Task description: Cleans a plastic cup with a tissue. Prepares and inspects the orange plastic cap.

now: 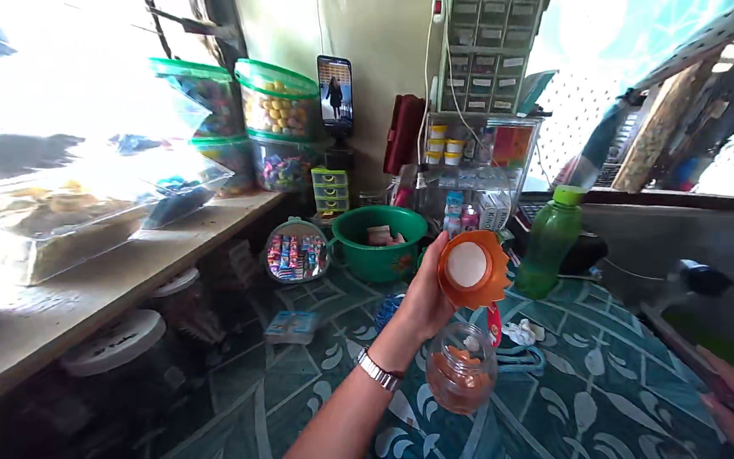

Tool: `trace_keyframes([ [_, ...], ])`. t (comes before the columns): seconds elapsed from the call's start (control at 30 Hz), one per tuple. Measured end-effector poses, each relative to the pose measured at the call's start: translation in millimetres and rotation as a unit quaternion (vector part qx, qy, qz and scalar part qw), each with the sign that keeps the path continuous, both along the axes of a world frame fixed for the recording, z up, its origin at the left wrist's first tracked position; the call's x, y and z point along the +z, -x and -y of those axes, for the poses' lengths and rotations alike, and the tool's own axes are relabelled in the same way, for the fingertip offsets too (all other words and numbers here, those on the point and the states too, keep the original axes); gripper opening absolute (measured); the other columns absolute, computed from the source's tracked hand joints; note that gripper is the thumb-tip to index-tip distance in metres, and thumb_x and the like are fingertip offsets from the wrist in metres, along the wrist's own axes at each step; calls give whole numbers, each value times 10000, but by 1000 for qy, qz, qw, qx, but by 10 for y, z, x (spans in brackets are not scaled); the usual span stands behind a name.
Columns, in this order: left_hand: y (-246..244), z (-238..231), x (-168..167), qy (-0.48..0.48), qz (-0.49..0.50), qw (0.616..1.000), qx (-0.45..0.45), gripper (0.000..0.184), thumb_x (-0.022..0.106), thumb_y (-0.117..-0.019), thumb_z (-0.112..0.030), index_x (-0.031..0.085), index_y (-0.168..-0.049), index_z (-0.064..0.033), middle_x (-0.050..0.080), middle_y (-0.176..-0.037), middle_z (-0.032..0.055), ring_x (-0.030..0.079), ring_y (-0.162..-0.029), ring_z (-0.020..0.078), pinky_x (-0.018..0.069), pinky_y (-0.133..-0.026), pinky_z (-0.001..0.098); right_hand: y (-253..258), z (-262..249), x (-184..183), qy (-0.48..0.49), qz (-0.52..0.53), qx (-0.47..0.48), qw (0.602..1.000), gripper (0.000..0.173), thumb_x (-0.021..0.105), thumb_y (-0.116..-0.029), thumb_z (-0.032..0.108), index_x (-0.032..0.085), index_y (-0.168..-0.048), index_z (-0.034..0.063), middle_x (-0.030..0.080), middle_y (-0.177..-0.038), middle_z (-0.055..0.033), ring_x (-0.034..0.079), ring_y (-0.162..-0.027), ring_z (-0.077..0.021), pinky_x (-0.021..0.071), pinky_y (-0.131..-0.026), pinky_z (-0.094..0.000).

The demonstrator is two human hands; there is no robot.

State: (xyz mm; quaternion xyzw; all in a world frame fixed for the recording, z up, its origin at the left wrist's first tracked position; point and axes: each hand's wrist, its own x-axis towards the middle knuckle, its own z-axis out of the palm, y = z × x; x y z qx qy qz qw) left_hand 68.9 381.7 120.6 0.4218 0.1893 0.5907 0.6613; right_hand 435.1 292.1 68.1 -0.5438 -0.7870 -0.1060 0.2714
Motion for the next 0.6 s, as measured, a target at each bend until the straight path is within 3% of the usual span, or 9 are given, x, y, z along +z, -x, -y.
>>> trace_keyframes([
  [0.13, -41, 9, -18, -1, -14, 1000, 12, 525, 211, -1105, -479, 540, -1271, -105, 687, -1076, 104, 707, -971, 183, 603, -819, 329, 509, 73, 353, -112, 82, 30, 990, 447, 534, -1047, 149, 536, -1465, -10, 705, -1037, -307, 710, -840, -460, 568, -700, -533],
  [0.3, -36, -19, -41, -32, -12, 999, 20, 498, 209, -1114, -442, 559, -1288, -132, 681, -1098, 95, 698, -989, 182, 596, -844, 334, 907, -140, 570, -188, 144, 83, 968, 405, 480, -1039, 152, 638, -1411, 120, 703, -877, -218, 675, -661, -380, 503, -523, -477],
  [0.43, -50, -32, -43, -26, -14, 999, 24, 552, 210, -1101, -492, 559, -1313, -121, 682, -1113, 111, 703, -991, 199, 601, -840, 347, 1093, -377, 611, -250, 170, 96, 948, 422, 433, -1012, 159, 688, -1346, 120, 661, -754, -164, 622, -558, -347, 447, -449, -442],
  [0.6, -44, -41, -74, -45, -4, 999, 4, 597, 217, -1074, -562, 517, -1352, -127, 671, -1145, 103, 694, -1026, 187, 596, -862, 335, 1247, -493, 681, -242, 190, 95, 947, 443, 410, -988, 156, 710, -1308, 95, 644, -716, -156, 607, -521, -347, 442, -423, -440],
])
